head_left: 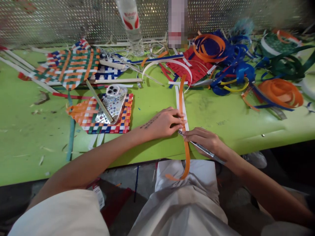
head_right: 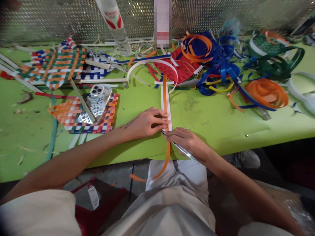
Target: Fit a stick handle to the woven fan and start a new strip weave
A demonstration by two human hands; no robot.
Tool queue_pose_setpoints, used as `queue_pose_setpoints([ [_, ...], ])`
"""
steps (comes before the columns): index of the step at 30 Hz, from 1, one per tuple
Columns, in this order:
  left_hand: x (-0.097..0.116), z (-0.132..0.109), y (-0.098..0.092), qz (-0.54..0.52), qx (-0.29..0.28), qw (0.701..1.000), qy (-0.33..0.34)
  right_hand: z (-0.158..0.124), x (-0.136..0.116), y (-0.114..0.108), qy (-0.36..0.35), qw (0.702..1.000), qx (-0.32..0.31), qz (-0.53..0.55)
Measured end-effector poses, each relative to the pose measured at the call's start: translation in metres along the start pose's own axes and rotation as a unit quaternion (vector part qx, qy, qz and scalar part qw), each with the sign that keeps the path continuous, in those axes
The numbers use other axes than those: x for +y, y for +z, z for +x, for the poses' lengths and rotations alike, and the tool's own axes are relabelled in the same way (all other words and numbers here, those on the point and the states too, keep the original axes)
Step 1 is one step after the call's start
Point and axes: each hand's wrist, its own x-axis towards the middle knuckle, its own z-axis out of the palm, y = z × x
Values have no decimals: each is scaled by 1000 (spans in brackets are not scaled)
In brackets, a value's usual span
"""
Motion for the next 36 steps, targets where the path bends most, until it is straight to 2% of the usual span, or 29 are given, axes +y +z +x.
queue_pose_setpoints([
  [5, -1, 0, 0, -8, -10, 1000, -19, -2, -3, 4, 26, 995, 55, 84],
  [7, -3, -1, 2, -6, -10, 1000, -17, -1, -2, 3, 61, 985, 106, 121],
  [10, -5, -2, 6, 0, 1, 1000, -15, 0, 7, -3, 190, 938, 258, 128],
  [11, -5, -2, 7, 2, 5, 1000, -14, 0, 12, -7, 248, 914, 295, 125],
  [12, -5, -2, 7, 3, 4, 1000, -12, 2, 20, -12, 296, 896, 306, 124],
  [13, -4, -2, 7, 6, 0, 1000, -11, 4, 28, -19, 339, 889, 282, 120],
  [15, 0, -2, 6, 17, -10, 1000, -22, 12, 47, -39, 366, 891, 242, 116],
  [16, 2, -2, 6, 24, -12, 999, -33, 17, 56, -51, 398, 892, 191, 96],
  [18, 6, -3, 6, 34, -7, 998, -51, 27, 72, -74, 468, 876, 105, 40],
  [19, 7, -3, 7, 36, -2, 998, -56, 32, 77, -84, 487, 869, 87, 3],
  [21, 7, -4, 12, 39, 15, 998, -56, 36, 80, -93, 465, 862, 159, -121],
  [23, 7, -6, 18, 54, 47, 996, -59, 34, 72, -86, 375, 867, 254, -206],
  [24, 7, -6, 21, 65, 61, 994, -65, 31, 65, -77, 324, 884, 267, -204],
  [26, 10, -8, 25, 89, 80, 989, -85, 21, 47, -51, 242, 933, 233, -132],
  [29, 21, -9, 26, 119, 75, 982, -125, 6, 23, -9, 152, 974, 160, -46],
  [32, 42, -11, 26, 141, 64, 973, -174, -3, 14, 15, 103, 989, 99, -47],
  [34, 56, -13, 26, 152, 65, 965, -205, -6, 14, 20, 91, 991, 66, -71],
  [36, 67, -14, 28, 156, 67, 959, -228, -6, 15, 20, 92, 989, 65, -92],
])
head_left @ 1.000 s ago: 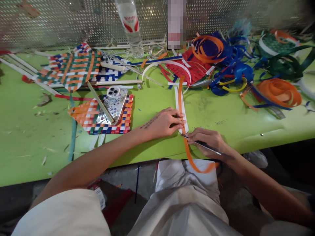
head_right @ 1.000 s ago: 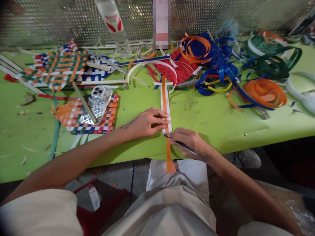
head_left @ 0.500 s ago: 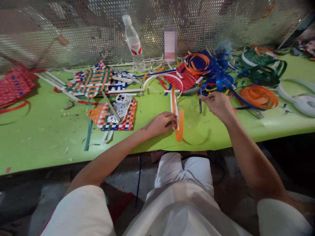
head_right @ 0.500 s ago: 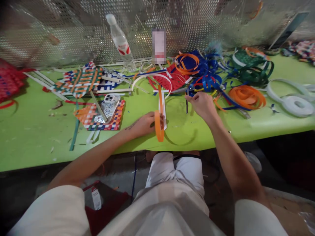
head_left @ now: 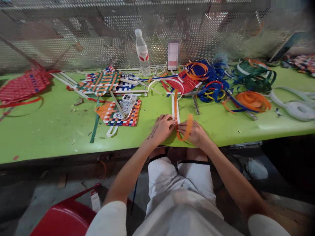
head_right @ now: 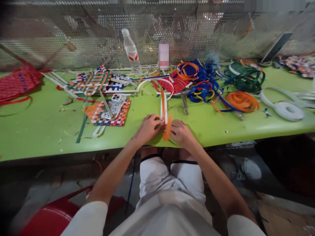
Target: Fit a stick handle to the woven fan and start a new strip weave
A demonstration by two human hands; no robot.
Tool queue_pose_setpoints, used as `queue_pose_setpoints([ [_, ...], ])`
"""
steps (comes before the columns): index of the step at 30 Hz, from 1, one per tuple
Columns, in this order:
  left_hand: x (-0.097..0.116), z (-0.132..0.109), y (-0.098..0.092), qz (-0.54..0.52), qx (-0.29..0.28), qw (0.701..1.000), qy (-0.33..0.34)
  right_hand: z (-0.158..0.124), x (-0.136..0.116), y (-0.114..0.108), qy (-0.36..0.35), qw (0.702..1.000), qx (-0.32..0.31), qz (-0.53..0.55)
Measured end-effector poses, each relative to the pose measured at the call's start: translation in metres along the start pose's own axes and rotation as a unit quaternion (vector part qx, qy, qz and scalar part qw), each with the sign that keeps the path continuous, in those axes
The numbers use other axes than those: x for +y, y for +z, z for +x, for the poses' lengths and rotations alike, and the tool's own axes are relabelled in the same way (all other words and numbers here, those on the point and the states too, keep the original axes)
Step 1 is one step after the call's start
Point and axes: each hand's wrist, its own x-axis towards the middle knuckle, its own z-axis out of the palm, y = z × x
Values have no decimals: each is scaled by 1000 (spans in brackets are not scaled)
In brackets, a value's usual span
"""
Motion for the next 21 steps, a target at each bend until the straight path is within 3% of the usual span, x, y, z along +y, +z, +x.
queue_pose_setpoints([
  [3, 6, -8, -1, -16, 0, 1000, -10, 1, -2, -4, 15, 1000, 13, -17],
  [12, 6, -17, -5, -75, -8, 997, -21, 5, -20, -16, 72, 996, -26, -36],
  [21, 13, -24, -4, -81, 9, 996, -42, 3, -20, -15, 57, 998, -24, -22],
])
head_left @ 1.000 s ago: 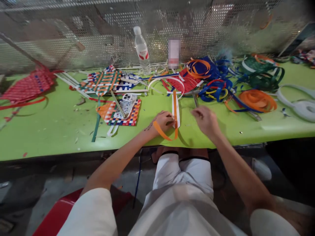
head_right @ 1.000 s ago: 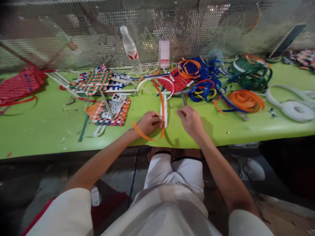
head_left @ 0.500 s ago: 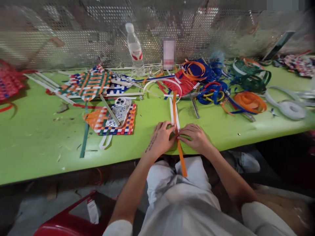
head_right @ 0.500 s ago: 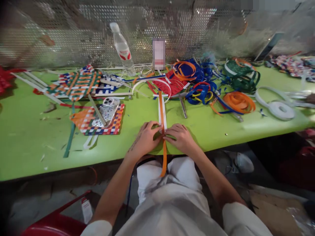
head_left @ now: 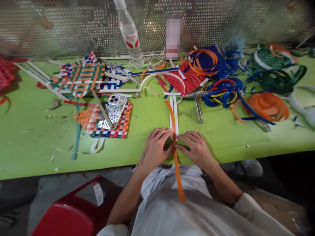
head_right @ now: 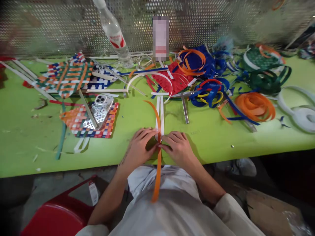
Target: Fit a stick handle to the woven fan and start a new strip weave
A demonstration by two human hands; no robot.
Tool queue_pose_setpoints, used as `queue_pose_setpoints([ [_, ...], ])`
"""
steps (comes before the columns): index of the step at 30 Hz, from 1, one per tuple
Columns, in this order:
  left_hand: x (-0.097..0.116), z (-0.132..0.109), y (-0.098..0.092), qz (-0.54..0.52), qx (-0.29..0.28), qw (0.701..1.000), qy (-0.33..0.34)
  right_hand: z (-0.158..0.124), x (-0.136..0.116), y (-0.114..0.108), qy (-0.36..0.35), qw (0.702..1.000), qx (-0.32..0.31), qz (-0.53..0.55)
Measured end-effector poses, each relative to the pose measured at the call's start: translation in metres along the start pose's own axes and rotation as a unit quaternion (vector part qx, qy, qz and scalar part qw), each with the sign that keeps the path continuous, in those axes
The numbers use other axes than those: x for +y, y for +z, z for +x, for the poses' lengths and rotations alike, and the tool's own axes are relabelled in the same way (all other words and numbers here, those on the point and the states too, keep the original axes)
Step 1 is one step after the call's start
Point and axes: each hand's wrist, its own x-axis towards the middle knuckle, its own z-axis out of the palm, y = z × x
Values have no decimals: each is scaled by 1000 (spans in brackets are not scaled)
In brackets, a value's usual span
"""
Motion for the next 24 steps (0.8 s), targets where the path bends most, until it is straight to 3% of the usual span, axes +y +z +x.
queue_pose_setpoints([
  [8, 5, -1, -4, 21, -16, 1000, -9, 6, 9, -2, -2, 997, -42, 60],
  [24, 5, -2, 4, 24, 45, 999, 5, 1, 1, -3, 13, 999, -41, 21],
])
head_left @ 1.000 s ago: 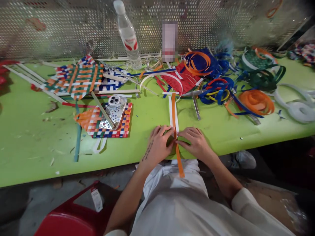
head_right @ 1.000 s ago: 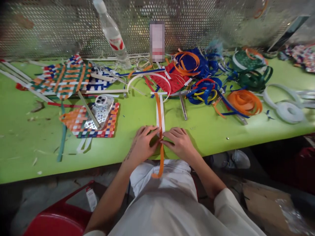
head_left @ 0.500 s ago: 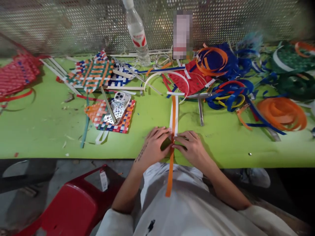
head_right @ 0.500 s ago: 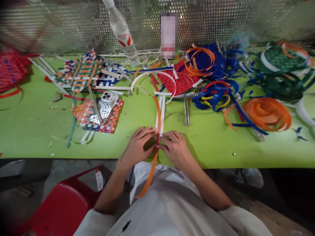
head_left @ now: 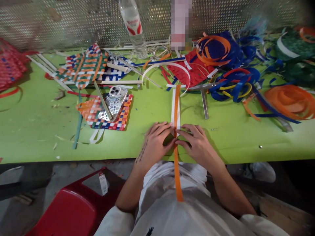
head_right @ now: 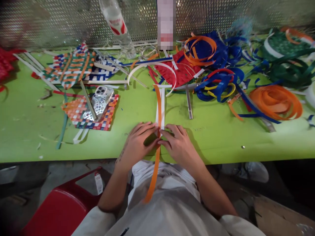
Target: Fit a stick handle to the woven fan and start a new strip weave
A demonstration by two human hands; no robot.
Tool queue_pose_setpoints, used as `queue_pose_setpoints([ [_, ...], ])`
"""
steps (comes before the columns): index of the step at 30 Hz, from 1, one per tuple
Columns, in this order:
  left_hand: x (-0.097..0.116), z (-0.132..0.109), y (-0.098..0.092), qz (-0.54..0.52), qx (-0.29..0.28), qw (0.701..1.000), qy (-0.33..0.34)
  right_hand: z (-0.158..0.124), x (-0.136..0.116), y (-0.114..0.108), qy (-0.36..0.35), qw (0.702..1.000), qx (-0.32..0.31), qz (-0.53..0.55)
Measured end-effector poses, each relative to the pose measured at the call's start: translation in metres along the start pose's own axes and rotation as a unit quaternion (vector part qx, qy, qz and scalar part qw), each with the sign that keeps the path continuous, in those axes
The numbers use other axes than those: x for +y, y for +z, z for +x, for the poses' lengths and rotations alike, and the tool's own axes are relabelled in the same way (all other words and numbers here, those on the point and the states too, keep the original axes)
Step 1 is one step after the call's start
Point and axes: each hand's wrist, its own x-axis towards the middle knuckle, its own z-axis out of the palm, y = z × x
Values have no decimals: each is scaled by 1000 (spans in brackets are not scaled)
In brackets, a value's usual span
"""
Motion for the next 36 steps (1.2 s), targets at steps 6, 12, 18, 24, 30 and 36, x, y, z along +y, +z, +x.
queue_pose_setpoints([
  [6, 0, -1, 0, -5, 1, 1000, -9, -2, -1, 2, 11, 1000, -10, -16],
  [12, 1, -3, 2, 2, 11, 1000, -3, -1, 1, 2, 13, 1000, -13, -6],
  [18, -1, -4, 5, 0, 20, 1000, 1, -1, 0, 2, 12, 1000, -4, 3],
  [24, 4, -4, 4, 13, 26, 999, 24, 0, 0, 2, 14, 1000, -9, 0],
  [30, 11, -6, 5, -12, 2, 999, 41, -2, 0, 0, 15, 1000, -16, -10],
  [36, 15, -6, 5, 25, 9, 998, 55, 4, -1, -2, 28, 999, -29, 3],
])
